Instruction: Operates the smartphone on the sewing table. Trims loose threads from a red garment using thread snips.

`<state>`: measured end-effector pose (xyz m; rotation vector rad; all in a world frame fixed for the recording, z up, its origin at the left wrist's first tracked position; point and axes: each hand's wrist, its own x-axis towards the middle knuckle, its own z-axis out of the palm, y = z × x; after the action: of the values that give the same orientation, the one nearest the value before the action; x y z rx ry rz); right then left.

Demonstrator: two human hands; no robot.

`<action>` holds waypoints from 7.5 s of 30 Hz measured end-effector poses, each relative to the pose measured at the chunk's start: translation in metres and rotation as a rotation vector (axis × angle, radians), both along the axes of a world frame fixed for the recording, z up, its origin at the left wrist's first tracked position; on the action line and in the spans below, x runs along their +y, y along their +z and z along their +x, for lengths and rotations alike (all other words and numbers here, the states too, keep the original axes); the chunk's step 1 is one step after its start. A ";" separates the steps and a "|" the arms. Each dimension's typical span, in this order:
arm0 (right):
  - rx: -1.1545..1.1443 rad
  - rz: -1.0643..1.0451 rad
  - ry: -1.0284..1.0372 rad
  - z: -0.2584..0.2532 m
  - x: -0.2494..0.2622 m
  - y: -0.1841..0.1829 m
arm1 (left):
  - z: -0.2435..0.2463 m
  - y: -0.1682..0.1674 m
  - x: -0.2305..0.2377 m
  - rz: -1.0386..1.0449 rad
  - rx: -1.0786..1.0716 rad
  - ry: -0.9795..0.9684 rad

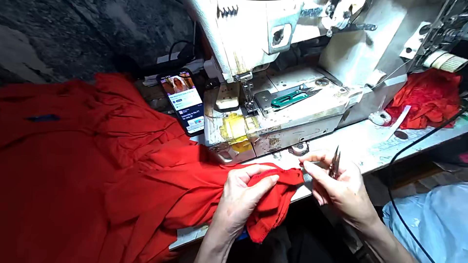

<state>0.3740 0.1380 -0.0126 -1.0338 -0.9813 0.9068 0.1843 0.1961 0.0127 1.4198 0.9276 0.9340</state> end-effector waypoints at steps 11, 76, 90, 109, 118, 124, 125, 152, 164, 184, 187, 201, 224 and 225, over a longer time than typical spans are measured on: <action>-0.788 0.383 -0.111 -0.018 0.020 -0.008 | -0.004 0.000 0.000 0.022 0.032 -0.033; 0.544 -0.157 0.019 -0.021 -0.013 0.030 | -0.004 -0.004 0.000 -0.002 -0.065 0.039; -0.725 0.441 -0.159 -0.027 0.017 -0.005 | -0.006 -0.004 0.001 -0.001 -0.049 0.004; -0.656 -0.067 -0.309 0.024 0.000 0.003 | -0.010 -0.005 0.002 0.037 -0.028 -0.077; -0.413 0.071 0.072 -0.004 0.003 0.013 | -0.010 -0.007 0.001 0.061 -0.051 -0.108; -0.621 0.142 -0.011 -0.027 0.017 0.008 | -0.009 -0.012 0.001 0.117 -0.002 -0.024; -0.668 0.209 -0.040 -0.026 0.019 0.006 | -0.009 -0.012 0.003 0.138 0.004 -0.031; -0.062 -0.151 0.126 -0.003 -0.001 0.005 | 0.006 -0.021 0.010 0.405 0.059 -0.036; -0.520 0.019 -0.054 0.004 -0.001 0.001 | 0.005 -0.015 0.011 0.213 -0.099 0.047; -0.441 -0.355 0.319 -0.003 0.000 0.041 | 0.009 -0.015 0.009 0.263 -0.140 0.028; -0.453 -0.344 0.319 -0.002 0.001 0.039 | 0.010 -0.015 0.007 0.275 -0.133 0.049; -0.508 -0.319 0.280 -0.003 0.000 0.039 | 0.010 -0.012 0.008 0.223 -0.184 0.067; -0.518 0.342 -0.195 -0.027 -0.005 -0.015 | -0.006 -0.010 0.008 0.290 -0.121 -0.169; -0.567 0.376 -0.193 -0.029 -0.002 -0.015 | -0.009 -0.007 0.006 0.314 -0.086 -0.202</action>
<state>0.3446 0.1356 -0.0280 -1.0551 -1.4292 0.2455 0.1755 0.2018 0.0058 1.6884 0.5769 1.0092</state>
